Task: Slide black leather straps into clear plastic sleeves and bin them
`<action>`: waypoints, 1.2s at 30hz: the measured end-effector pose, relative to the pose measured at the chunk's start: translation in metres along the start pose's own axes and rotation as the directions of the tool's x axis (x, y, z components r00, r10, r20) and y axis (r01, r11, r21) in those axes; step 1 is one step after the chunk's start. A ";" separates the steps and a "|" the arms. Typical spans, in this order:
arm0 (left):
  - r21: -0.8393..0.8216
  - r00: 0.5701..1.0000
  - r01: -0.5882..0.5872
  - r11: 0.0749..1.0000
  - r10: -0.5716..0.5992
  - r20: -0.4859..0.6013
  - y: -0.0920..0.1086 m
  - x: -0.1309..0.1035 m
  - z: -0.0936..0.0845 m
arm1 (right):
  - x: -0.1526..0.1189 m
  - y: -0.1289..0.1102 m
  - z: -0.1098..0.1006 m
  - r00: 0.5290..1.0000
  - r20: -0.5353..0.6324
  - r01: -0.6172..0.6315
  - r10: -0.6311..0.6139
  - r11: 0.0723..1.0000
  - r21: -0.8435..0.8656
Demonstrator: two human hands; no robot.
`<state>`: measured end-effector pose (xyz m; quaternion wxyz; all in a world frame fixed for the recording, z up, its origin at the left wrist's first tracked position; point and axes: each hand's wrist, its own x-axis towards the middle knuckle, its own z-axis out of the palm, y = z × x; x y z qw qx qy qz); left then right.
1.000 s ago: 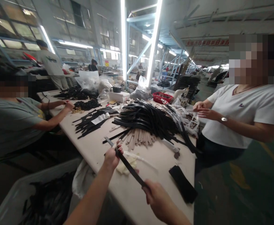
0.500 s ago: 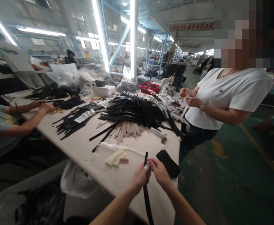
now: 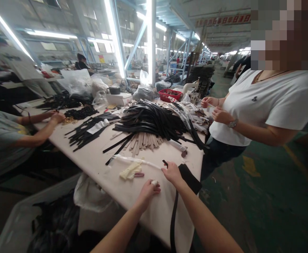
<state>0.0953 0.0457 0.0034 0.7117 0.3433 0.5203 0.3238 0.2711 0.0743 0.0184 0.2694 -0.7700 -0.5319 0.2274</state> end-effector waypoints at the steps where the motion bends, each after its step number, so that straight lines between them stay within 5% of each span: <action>1: -0.036 1.000 0.005 0.999 -0.006 -0.018 -0.001 0.000 -0.004 | 0.002 -0.001 0.005 1.000 0.020 -0.005 0.005 0.999 -0.048; 8: -0.149 0.999 0.017 0.989 -0.022 -0.035 -0.006 -0.002 -0.010 | -0.012 -0.009 0.025 0.999 0.034 -0.024 0.024 1.000 -0.005; 12: -0.176 1.000 0.021 0.984 -0.018 0.019 -0.002 0.000 -0.005 | -0.041 -0.016 0.036 0.999 0.033 0.003 -0.010 0.978 0.210; 19: -0.223 0.993 -0.109 0.969 0.097 -0.064 0.009 0.008 -0.013 | -0.064 -0.037 0.047 0.999 0.043 -0.054 0.033 0.749 0.660; 24: -0.287 0.993 -0.113 0.951 0.117 -0.002 0.021 0.020 -0.026 | -0.048 -0.051 0.042 0.985 0.148 -0.170 0.092 0.691 0.703; 27: -0.297 0.997 -0.063 0.953 0.076 0.031 0.038 0.027 -0.032 | -0.039 -0.060 0.033 0.956 0.270 -0.278 0.115 0.646 0.711; 32: -0.430 0.995 0.022 0.903 -0.061 -0.076 0.090 0.025 -0.036 | -0.044 -0.091 -0.002 0.846 0.522 -0.512 0.113 0.447 0.733; 36: -0.491 0.981 0.066 0.869 -0.147 -0.128 0.140 -0.002 -0.027 | -0.053 -0.123 -0.044 0.792 0.606 -0.554 0.067 0.494 0.670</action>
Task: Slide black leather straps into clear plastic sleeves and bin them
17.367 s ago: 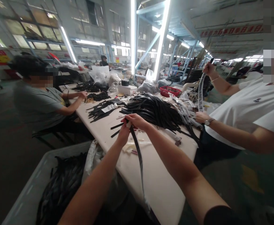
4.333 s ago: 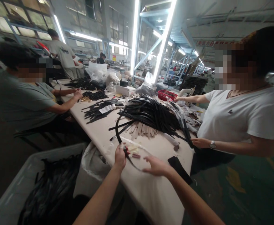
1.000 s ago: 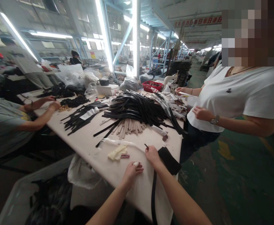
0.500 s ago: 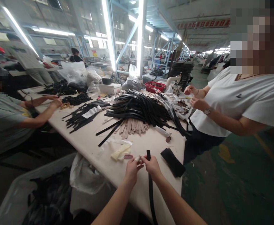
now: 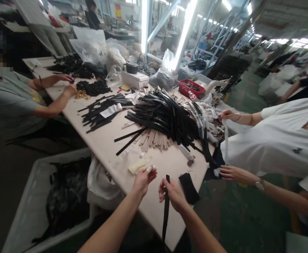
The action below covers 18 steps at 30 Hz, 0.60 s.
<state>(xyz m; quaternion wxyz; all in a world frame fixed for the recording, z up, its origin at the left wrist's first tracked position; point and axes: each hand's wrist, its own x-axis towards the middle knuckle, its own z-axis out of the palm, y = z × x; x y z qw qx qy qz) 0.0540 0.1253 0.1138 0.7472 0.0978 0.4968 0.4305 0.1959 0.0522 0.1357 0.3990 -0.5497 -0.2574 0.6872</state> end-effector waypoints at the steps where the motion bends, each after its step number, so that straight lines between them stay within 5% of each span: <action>1: 0.001 1.000 0.009 1.000 -0.009 -0.018 0.007 -0.011 0.007 | -0.008 -0.011 0.002 0.999 -0.006 -0.035 0.035 0.999 -0.016; 5: 0.049 0.996 0.022 0.999 -0.018 -0.086 0.028 -0.047 0.033 | -0.038 -0.057 0.001 0.984 -0.008 -0.178 0.179 0.983 0.047; 11: 0.076 0.982 -0.022 0.997 0.036 -0.184 0.041 -0.083 0.065 | -0.075 -0.123 -0.018 0.992 0.124 0.014 -0.006 0.998 -0.060; 18: 0.115 0.980 -0.095 0.989 0.113 -0.163 0.051 -0.105 0.095 | -0.081 -0.132 -0.011 0.980 0.193 0.005 0.045 0.969 -0.248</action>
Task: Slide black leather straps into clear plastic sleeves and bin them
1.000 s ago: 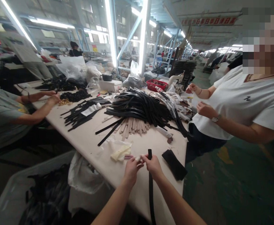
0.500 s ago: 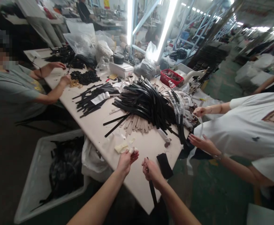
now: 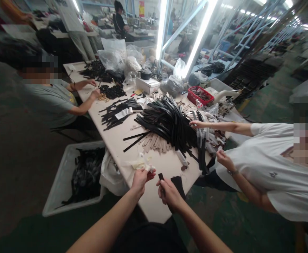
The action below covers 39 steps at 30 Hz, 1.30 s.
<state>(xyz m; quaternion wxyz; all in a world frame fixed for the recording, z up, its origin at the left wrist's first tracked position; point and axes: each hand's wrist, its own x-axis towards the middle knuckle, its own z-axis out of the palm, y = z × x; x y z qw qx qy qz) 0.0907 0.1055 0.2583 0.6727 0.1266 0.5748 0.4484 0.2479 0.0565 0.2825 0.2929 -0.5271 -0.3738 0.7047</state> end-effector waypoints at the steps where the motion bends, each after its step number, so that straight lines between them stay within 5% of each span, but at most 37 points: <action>1: -0.006 1.000 -0.006 1.000 0.006 0.003 0.002 0.000 0.000 | 0.005 -0.001 0.007 1.000 -0.016 0.022 -0.022 1.000 -0.022; 7: -0.056 0.999 -0.006 0.998 0.008 0.048 0.019 0.012 -0.011 | 0.035 -0.011 0.050 0.995 -0.092 0.025 -0.033 0.995 -0.093; 12: 0.040 0.996 -0.022 0.999 0.019 0.090 0.026 0.018 -0.017 | 0.041 -0.010 0.061 0.994 -0.103 0.012 -0.021 0.996 -0.091; 21: 0.043 0.994 -0.025 0.999 0.020 0.104 0.008 0.003 0.000 | 0.037 -0.007 0.025 0.998 0.024 -0.053 0.056 0.993 -0.109; 28: 0.005 0.993 -0.038 0.999 0.038 -0.107 -0.012 -0.014 0.002 | 0.027 0.000 -0.006 0.978 0.139 -0.121 0.155 0.967 -0.226; 33: -0.007 0.976 -0.077 0.997 0.074 -0.205 -0.019 -0.024 0.008 | 0.021 -0.004 -0.011 0.966 0.226 -0.078 0.128 0.973 -0.217; 39: -0.007 0.991 -0.064 0.998 0.063 -0.118 -0.012 -0.027 0.018 | 0.026 -0.006 -0.009 0.967 0.215 -0.085 0.133 0.972 -0.218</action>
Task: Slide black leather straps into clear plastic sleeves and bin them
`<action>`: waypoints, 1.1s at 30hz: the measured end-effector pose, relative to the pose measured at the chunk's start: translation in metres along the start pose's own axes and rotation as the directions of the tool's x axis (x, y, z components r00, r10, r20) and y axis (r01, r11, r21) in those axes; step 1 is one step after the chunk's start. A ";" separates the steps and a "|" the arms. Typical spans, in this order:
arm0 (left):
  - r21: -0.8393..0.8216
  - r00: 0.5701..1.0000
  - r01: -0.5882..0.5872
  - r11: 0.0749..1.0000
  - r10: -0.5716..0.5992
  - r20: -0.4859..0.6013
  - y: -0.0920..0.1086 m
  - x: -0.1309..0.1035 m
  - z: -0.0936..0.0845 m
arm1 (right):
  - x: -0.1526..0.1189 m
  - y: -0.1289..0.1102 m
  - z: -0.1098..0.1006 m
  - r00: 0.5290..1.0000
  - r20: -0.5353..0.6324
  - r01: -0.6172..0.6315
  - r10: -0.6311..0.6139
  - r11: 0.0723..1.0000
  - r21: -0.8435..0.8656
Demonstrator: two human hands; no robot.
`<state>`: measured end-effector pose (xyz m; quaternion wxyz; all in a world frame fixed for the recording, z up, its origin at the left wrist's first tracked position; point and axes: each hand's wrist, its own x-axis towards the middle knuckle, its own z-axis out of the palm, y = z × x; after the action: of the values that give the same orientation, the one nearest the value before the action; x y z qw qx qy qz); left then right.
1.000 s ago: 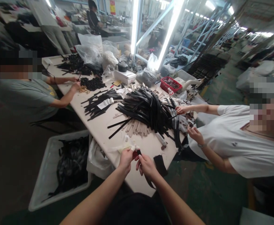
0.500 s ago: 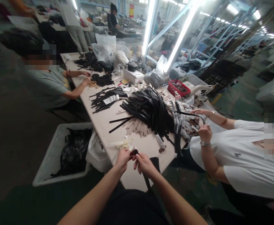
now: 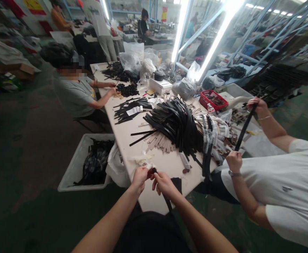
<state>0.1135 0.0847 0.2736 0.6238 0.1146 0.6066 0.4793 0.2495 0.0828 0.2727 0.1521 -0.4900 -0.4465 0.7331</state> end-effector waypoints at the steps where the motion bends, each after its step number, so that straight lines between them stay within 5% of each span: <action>1: 0.003 1.000 0.010 1.000 -0.010 0.029 0.002 0.001 0.000 | 0.002 -0.001 0.000 1.000 -0.010 -0.005 0.005 1.000 0.005; 9: 0.077 0.950 0.132 0.988 -0.149 0.273 0.002 0.015 -0.029 | 0.019 -0.012 0.024 0.999 -0.033 0.036 -0.033 0.995 0.088; 15: -0.067 0.993 0.059 0.996 -0.051 0.111 0.019 0.030 -0.041 | 0.001 0.011 0.040 0.998 -0.057 0.048 -0.037 0.974 0.221; 18: -0.071 0.998 0.025 0.997 -0.020 0.059 0.012 0.024 -0.032 | -0.005 0.020 0.037 0.991 -0.127 0.051 -0.032 0.987 0.152; 23: -0.006 0.977 0.103 0.995 -0.100 0.186 -0.018 0.002 -0.008 | -0.003 0.014 0.017 0.993 -0.095 0.086 -0.072 0.985 0.150; 28: -0.143 0.993 -0.084 0.986 0.071 -0.096 -0.015 0.002 0.003 | -0.018 0.032 -0.009 0.999 0.003 0.044 -0.044 0.994 0.105; 33: -0.077 0.997 -0.047 0.996 0.042 -0.065 -0.036 -0.015 0.021 | -0.023 0.034 -0.024 0.996 -0.021 0.082 -0.082 0.996 0.045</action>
<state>0.1512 0.0641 0.2626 0.5975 0.0883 0.6038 0.5202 0.2887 0.0606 0.2559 0.1976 -0.4748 -0.4478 0.7314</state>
